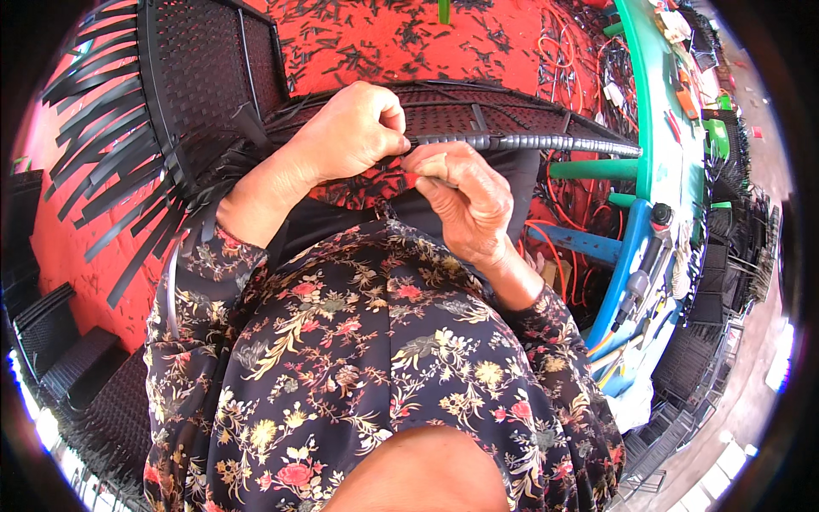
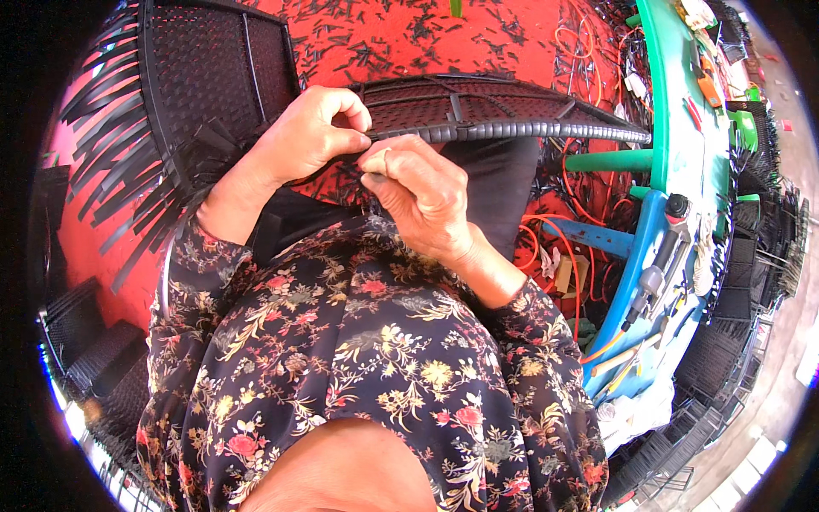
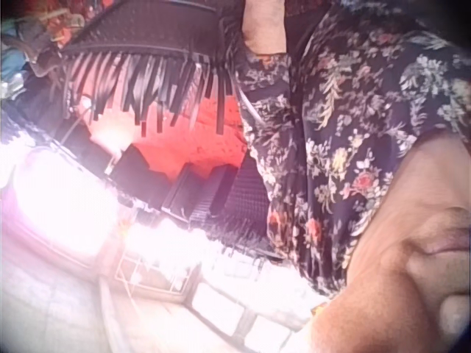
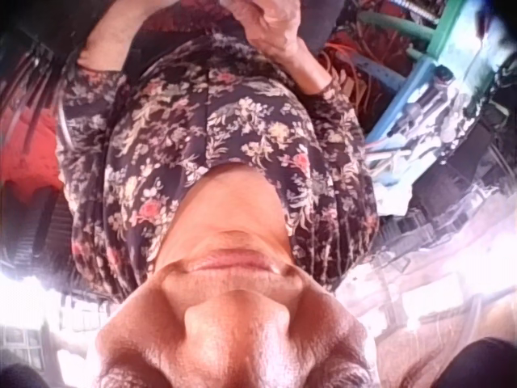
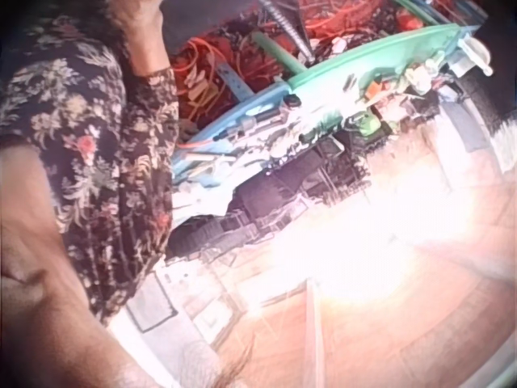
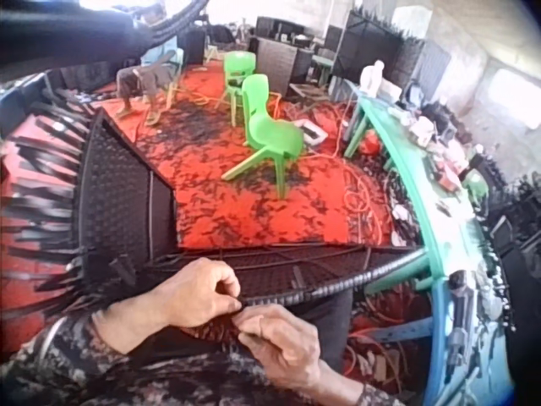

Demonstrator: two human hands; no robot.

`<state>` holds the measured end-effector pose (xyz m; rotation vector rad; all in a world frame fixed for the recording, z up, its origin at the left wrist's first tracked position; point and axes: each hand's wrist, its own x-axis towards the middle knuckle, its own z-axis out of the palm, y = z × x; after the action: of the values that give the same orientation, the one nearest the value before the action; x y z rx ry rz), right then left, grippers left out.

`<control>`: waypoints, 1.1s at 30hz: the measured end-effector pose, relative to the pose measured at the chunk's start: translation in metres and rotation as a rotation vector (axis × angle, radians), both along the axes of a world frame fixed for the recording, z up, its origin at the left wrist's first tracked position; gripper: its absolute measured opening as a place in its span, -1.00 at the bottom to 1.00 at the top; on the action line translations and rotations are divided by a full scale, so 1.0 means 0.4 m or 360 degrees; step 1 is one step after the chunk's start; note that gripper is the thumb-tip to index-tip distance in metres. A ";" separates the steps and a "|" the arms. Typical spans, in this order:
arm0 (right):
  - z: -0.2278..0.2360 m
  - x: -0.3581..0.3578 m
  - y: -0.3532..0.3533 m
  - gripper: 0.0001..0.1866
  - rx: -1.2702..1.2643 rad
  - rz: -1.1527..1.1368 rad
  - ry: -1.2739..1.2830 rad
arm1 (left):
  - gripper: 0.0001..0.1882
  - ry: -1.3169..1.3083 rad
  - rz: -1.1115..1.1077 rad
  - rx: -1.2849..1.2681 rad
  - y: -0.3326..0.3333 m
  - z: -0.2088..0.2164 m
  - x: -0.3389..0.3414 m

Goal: The person weaves strips of black material onto a chair frame, using a staple gun and pliers to secure the ends.

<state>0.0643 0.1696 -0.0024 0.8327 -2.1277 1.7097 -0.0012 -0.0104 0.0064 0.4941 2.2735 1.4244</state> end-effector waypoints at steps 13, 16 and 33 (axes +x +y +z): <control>-0.017 -0.002 -0.006 -0.88 -0.0010 0.0034 -0.0096 | -0.89 0.0230 0.0272 0.0041 -0.008 -0.015 0.047; -0.015 -0.001 -0.007 -0.89 -0.0013 0.0018 -0.0145 | -0.82 0.0284 0.0508 0.0167 0.004 -0.013 0.059; 0.020 -0.014 -0.019 -0.87 -0.0566 -0.0035 -0.0913 | -0.87 0.1701 -0.0062 -0.0702 0.001 -0.016 0.071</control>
<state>0.0588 0.1620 0.0056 0.2308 -2.0191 2.4365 0.0271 -0.0101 0.0001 1.3636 3.2034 0.5924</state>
